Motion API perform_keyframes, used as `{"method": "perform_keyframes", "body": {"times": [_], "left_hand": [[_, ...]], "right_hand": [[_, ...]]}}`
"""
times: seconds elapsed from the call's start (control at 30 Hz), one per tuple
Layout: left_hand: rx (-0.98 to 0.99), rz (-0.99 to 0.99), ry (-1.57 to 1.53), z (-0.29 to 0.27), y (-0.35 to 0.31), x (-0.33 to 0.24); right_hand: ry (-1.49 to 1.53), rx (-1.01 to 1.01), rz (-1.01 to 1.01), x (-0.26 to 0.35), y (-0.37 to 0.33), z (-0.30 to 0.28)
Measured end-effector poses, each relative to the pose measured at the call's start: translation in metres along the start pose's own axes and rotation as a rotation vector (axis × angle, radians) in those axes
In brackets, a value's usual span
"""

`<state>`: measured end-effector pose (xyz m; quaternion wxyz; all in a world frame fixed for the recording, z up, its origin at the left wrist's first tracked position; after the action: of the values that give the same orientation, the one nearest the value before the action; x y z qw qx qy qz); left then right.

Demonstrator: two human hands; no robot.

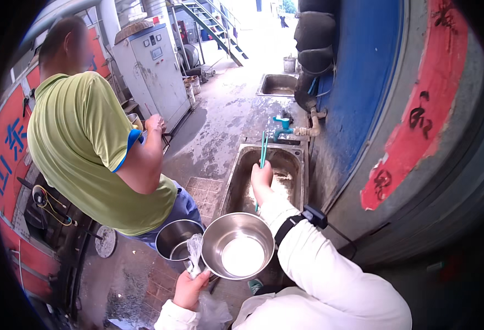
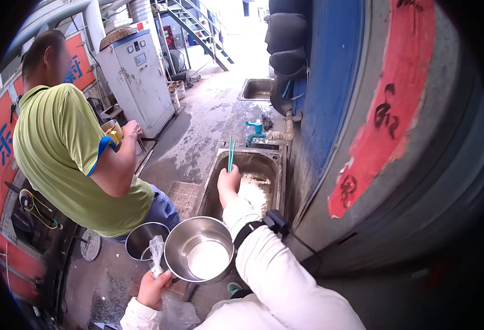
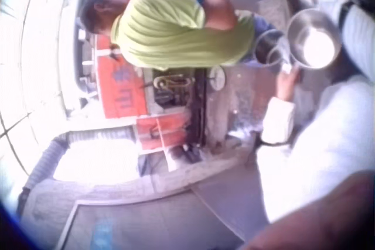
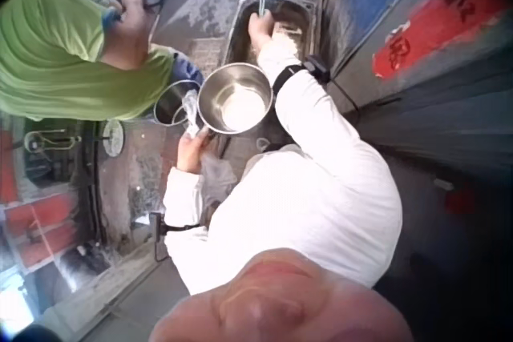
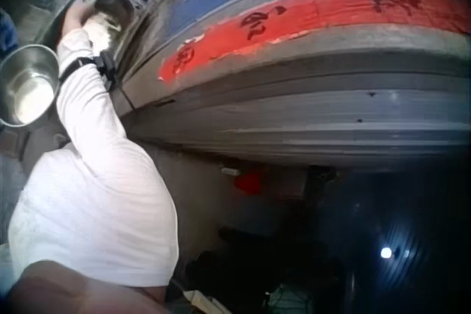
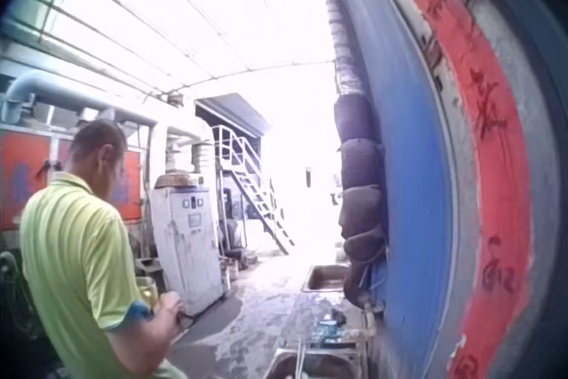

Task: The recorder packages food containers and uses a scoop to serve steamed rice into a metal bowl.

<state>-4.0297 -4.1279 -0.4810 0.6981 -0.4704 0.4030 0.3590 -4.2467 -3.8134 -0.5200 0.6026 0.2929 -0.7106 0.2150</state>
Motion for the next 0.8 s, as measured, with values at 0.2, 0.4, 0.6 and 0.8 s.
{"method": "perform_keyframes", "body": {"times": [0.2,0.4,0.6,0.8], "left_hand": [[0.081,-0.124,-0.052,-0.099,0.087,-0.019],[0.243,-0.152,0.131,-0.162,0.186,-0.083],[0.5,-0.196,0.145,-0.235,0.323,-0.109],[0.661,-0.197,0.284,-0.224,0.433,-0.18]], "right_hand": [[-0.509,-0.171,-0.313,0.04,0.055,0.062],[-1.152,-0.192,-0.044,0.064,0.166,0.029],[-1.41,-0.289,0.109,0.06,0.179,0.044],[-1.34,-0.438,0.22,0.043,0.188,0.058]]}}
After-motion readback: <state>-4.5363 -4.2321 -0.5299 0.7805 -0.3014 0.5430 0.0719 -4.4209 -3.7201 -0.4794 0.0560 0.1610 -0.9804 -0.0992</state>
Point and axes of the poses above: each hand's wrist, its own y-axis towards the middle knuckle, its own z-axis out of the palm, x = y × z, the point moved 7 cm from there along y, towards the middle knuckle, and after that the axes turned 6 degrees about x, right-handed, at the moved point
